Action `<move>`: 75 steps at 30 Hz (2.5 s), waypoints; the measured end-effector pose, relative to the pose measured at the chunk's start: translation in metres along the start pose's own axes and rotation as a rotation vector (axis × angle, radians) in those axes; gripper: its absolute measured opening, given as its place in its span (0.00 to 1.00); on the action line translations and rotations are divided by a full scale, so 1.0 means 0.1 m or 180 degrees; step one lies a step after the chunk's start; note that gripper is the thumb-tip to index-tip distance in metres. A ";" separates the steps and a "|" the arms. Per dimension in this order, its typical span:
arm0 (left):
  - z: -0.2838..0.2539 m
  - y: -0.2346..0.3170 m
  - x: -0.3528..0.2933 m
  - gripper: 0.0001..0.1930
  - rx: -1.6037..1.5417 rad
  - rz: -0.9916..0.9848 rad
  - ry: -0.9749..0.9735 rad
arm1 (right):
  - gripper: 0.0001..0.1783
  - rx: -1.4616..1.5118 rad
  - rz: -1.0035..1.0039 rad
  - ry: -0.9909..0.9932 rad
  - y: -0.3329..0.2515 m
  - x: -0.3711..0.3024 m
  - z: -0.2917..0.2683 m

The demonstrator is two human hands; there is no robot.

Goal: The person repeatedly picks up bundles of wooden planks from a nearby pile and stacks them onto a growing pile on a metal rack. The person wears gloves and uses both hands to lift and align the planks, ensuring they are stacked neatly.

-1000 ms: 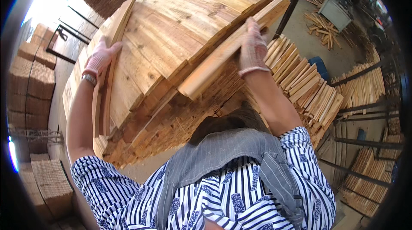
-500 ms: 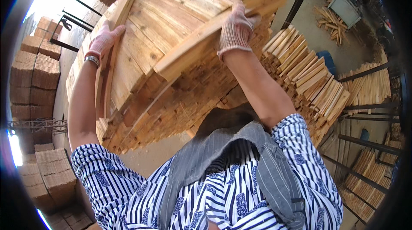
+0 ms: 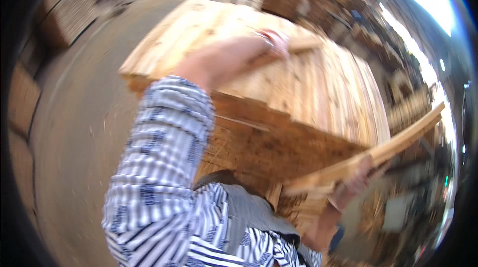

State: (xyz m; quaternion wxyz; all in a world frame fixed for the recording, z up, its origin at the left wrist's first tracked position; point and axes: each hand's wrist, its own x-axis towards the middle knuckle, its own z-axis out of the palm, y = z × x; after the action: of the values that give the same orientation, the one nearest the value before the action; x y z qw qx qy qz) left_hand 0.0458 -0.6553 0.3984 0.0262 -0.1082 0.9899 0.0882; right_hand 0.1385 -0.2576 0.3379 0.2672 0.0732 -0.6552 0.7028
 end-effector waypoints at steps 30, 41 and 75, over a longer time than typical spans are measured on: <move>1.19 0.97 -2.12 0.27 -0.6041 -0.2990 0.4731 | 0.47 -0.3498 -0.1143 -0.4160 0.40 2.00 0.70; 0.12 1.31 -3.00 0.34 -0.4176 -0.1361 0.4630 | 0.49 -0.3412 -0.1496 -0.5022 -0.09 2.27 0.77; -0.64 -1.80 0.54 0.35 0.0669 -0.0299 -0.0179 | 0.58 -0.4939 -0.0872 -0.5363 -0.11 2.13 1.43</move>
State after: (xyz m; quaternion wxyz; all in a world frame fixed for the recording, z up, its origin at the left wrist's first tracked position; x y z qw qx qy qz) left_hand 0.0306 -0.8516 0.4269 0.0691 -0.1486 0.9864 -0.0144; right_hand -0.0719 -0.3352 0.4624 -0.2079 0.4058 -0.8682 -0.1958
